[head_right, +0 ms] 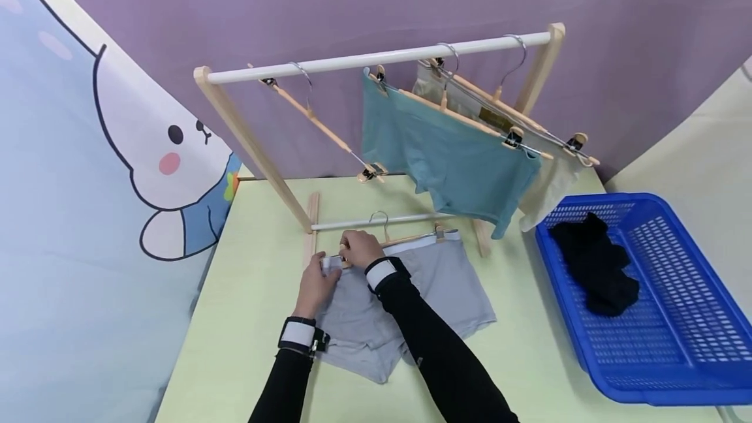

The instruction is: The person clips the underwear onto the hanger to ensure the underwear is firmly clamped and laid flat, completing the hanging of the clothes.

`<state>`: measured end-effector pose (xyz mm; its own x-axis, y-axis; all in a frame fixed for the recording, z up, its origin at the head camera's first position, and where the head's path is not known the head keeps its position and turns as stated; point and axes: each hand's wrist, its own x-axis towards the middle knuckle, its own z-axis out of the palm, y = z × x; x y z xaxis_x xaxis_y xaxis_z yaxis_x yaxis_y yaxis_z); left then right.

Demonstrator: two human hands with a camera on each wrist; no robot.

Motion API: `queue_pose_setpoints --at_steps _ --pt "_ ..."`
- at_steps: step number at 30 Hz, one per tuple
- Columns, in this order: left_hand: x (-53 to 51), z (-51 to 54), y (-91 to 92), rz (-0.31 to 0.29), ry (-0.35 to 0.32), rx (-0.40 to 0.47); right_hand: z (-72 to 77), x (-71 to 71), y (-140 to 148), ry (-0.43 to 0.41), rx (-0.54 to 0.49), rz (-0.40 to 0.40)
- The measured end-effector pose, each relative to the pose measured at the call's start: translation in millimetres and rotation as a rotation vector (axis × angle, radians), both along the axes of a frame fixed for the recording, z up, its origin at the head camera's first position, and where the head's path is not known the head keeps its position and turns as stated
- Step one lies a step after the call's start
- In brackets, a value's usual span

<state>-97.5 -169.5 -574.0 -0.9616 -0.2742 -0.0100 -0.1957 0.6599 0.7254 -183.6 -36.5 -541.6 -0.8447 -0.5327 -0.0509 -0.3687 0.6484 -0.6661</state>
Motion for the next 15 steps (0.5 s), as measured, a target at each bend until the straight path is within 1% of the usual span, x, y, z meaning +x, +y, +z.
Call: queue_pose_setpoints --at_steps 2,3,5,7,10,15 --pt "1.5 1.2 -6.2 -0.014 -0.027 0.075 0.3 1.7 1 -0.076 -0.074 0.014" --pt "2.0 1.2 -8.8 -0.024 -0.037 0.102 0.4 2.4 2 -0.096 -0.109 0.022" --pt "2.6 1.1 -12.6 -0.038 -0.052 0.142 1.4 3.6 3 -0.141 -0.158 0.025" --pt "2.2 -0.1 -15.5 -0.049 -0.067 0.166 2.1 3.1 5 -0.169 -0.178 0.040" --pt "1.3 -1.0 -18.1 -0.063 -0.086 0.178 2.8 -1.4 7 -0.193 -0.169 0.089" --pt "-1.2 -1.9 -21.1 -0.124 -0.086 0.171 1.2 -13.5 13 -0.238 -0.118 0.203"
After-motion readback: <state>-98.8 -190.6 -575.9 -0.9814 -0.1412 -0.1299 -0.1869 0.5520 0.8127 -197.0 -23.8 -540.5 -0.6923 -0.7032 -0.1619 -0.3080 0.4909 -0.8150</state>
